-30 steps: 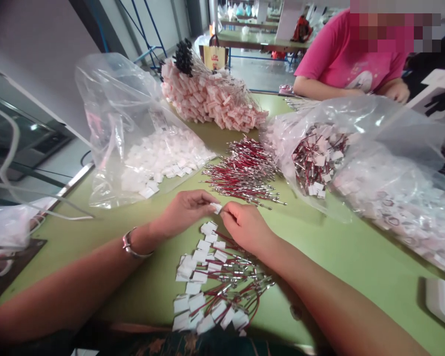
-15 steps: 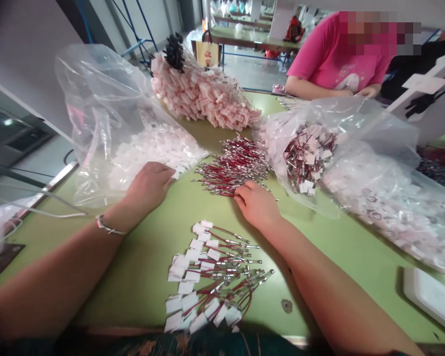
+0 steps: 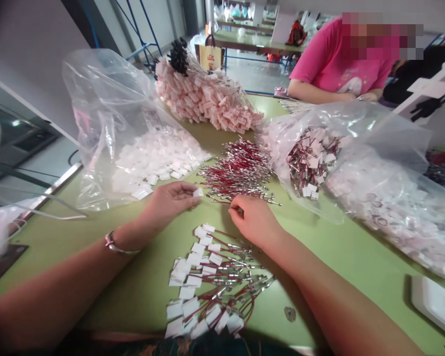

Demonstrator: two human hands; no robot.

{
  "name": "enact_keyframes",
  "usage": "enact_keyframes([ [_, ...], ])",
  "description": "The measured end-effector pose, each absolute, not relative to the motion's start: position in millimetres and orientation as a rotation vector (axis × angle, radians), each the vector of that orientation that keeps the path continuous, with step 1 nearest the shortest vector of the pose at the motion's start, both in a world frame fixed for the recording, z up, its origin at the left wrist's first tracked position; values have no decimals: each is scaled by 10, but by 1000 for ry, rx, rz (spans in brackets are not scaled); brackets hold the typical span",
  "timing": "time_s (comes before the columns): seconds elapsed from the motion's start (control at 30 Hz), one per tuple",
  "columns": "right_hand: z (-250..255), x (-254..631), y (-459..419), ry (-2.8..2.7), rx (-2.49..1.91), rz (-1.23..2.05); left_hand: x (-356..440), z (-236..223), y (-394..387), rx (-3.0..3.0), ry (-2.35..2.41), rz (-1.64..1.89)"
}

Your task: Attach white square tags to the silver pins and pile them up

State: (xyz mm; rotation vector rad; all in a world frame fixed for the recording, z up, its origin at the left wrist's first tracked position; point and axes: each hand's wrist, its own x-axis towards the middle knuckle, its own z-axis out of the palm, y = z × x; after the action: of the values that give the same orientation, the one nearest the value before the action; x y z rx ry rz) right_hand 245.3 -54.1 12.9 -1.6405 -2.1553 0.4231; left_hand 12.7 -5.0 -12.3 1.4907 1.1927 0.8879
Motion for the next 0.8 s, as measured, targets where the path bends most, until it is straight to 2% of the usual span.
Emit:
enact_keyframes([
  [0.23,190,2406,-584,-2011,-1619,616,155,-180,-61,1415,1050,881],
  [0.47,143,2439,-583,-2087,-1539,575,163,-191,-85,1450,1010,832],
  [0.57,126,2480,-580,-2176,-1512,430,150,-188,-74,1551,990,827],
  [0.7,88,2527,-578,-2348,-1442,48,135,-178,-72,1636,980,783],
  [0.8,55,2502,-579,-2407,-1424,-53,140,-202,-98,1640,1010,710],
])
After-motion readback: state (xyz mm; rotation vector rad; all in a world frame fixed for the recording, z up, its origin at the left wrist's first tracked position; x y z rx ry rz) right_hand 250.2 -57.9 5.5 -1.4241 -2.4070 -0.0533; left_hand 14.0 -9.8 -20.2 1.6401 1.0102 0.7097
